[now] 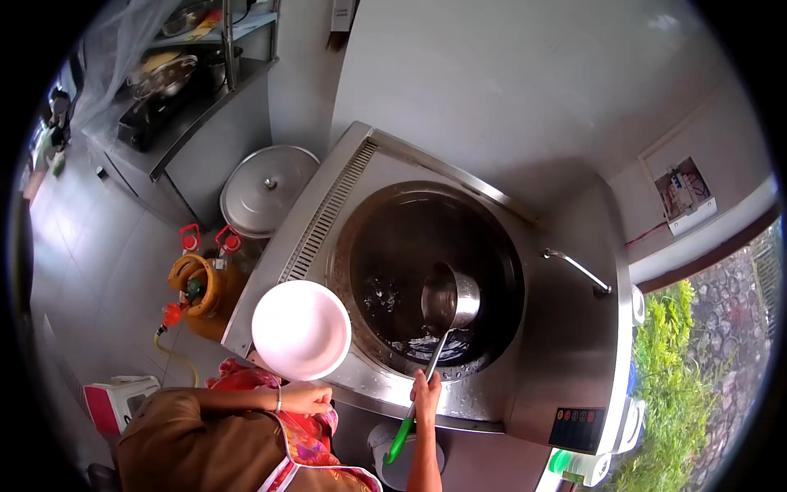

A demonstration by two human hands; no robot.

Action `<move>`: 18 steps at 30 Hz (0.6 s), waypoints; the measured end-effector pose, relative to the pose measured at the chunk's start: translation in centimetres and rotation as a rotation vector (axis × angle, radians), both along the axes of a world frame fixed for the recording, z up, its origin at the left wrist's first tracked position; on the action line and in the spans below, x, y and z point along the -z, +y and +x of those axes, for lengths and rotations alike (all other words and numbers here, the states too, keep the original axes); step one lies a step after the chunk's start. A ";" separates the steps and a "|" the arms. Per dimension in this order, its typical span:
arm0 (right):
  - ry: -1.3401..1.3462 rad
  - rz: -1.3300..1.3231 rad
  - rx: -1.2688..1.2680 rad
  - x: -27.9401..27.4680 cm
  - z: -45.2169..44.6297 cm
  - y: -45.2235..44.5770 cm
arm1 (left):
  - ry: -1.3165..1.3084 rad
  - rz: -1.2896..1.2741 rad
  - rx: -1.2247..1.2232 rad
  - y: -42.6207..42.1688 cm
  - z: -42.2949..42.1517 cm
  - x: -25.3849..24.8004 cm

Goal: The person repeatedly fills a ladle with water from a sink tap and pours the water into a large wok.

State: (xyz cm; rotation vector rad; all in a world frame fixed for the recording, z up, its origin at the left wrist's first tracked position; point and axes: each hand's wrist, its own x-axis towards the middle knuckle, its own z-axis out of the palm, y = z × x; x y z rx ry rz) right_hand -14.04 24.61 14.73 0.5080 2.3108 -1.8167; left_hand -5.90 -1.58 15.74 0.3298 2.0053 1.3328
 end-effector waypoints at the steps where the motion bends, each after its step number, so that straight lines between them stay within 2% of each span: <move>1: 0.008 0.002 -0.001 -0.2 0.0 0.4 | -0.002 -0.008 -0.019 0.3 0.0 -0.3; 3: 0.043 0.249 -0.041 -0.6 -0.1 1.4 | 0.073 -0.075 -0.030 0.8 -0.1 -0.6; 5: 0.187 0.688 -0.173 0.7 -0.6 3.4 | 0.077 -0.117 -0.063 1.3 0.0 -0.7; 7: 0.271 0.835 -0.239 0.1 -0.5 4.1 | 0.264 -0.177 -0.106 1.6 0.4 0.0; 14: 0.364 0.834 -0.326 1.2 1.5 5.4 | 0.250 -0.331 -0.179 -0.1 3.0 -0.5; 18: 0.296 0.765 -0.381 1.0 1.8 3.0 | 0.216 -0.428 -0.139 -0.6 4.3 0.1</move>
